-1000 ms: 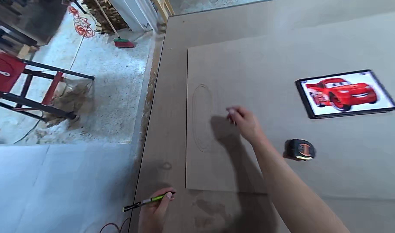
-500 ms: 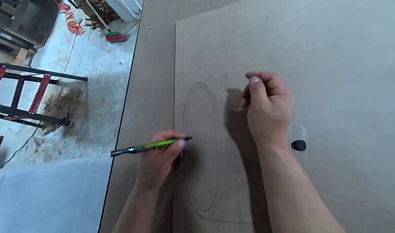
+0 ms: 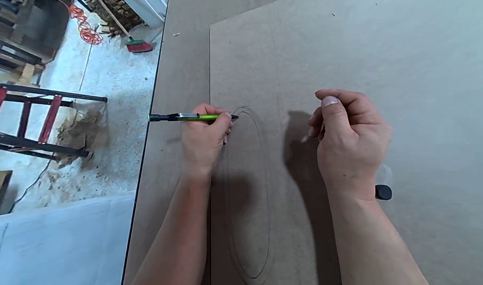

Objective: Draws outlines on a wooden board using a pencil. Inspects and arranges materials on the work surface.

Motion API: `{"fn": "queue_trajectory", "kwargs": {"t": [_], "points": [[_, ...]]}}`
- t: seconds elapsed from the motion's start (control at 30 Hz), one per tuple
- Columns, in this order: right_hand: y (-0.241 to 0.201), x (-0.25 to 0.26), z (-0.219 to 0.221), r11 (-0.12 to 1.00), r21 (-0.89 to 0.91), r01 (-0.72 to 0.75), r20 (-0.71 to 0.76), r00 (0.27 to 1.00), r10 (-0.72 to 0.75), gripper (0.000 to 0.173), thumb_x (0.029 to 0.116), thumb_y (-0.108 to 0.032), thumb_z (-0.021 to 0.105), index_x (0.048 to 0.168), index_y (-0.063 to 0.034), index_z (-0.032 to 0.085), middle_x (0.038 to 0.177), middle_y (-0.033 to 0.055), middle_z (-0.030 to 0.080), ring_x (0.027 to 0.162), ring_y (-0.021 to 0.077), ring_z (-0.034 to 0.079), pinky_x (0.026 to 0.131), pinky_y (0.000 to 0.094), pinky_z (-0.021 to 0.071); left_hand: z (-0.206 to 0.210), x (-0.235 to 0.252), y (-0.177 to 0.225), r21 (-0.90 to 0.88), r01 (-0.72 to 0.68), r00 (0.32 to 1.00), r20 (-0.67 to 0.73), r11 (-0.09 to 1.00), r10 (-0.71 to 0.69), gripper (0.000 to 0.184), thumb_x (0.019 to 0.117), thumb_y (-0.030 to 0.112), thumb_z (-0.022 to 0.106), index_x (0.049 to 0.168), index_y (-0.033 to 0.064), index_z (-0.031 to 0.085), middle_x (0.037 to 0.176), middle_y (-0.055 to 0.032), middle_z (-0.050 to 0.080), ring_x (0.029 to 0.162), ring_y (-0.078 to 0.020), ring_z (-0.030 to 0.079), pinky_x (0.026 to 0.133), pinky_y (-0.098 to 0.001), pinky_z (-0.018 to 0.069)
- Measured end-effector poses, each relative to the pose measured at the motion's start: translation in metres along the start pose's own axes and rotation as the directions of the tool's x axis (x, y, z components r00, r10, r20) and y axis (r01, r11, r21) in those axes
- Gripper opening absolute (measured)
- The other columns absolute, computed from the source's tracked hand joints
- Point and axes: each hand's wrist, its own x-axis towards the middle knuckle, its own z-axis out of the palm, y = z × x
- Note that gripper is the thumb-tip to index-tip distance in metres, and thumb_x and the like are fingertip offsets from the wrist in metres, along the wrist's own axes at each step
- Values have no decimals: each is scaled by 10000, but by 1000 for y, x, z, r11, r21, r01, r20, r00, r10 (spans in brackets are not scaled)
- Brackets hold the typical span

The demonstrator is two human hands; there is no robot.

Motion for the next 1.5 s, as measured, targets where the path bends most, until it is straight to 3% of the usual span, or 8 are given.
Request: {"fn": "queue_trajectory", "kwargs": {"t": [0.1, 0.2, 0.3, 0.73, 1.5], "points": [[0, 0, 0, 1000, -11, -6, 9, 1000, 6, 241, 1093, -192, 492, 1179, -117, 704, 776, -23, 667, 573, 86, 618, 479, 231, 527, 8, 4, -1, 15, -18, 997, -78, 1000, 19, 32, 909, 36, 717, 919, 61, 701, 737, -38, 723, 561, -115, 669, 485, -241, 564], [1, 2, 2, 1000, 1, -2, 10, 1000, 2, 230, 1086, -177, 500, 1158, -108, 708, 773, -23, 670, 583, 85, 626, 488, 232, 539, 14, -2, 4, 25, -2, 997, -79, 1000, 4, 38, 922, 36, 720, 930, 54, 688, 744, -39, 728, 577, -118, 685, 507, -248, 586], [2, 7, 5, 999, 38, 26, -6, 1000, -26, 200, 1064, -139, 531, 1108, -73, 715, 756, -27, 676, 596, 76, 638, 498, 231, 550, 20, -3, 6, 40, 9, 996, -85, 999, -5, 40, 930, 50, 720, 926, 60, 682, 738, -27, 726, 563, -105, 677, 500, -237, 579], [2, 8, 6, 1000, 12, 23, -2, 1000, -23, 197, 1063, -133, 536, 1109, -71, 717, 760, -30, 677, 614, 69, 644, 515, 222, 556, 24, 0, 3, -8, 25, 985, -170, 1000, -26, 92, 914, 18, 700, 872, 69, 637, 702, -31, 710, 535, -119, 673, 472, -244, 576], [3, 8, 6, 1000, 16, 23, -2, 1000, -23, 190, 1058, -130, 541, 1096, -71, 718, 765, -31, 677, 616, 66, 648, 513, 223, 562, 24, 0, 2, 56, 24, 986, -167, 998, -14, 89, 920, 57, 712, 867, 83, 646, 716, -24, 720, 548, -124, 684, 479, -256, 586]]}}
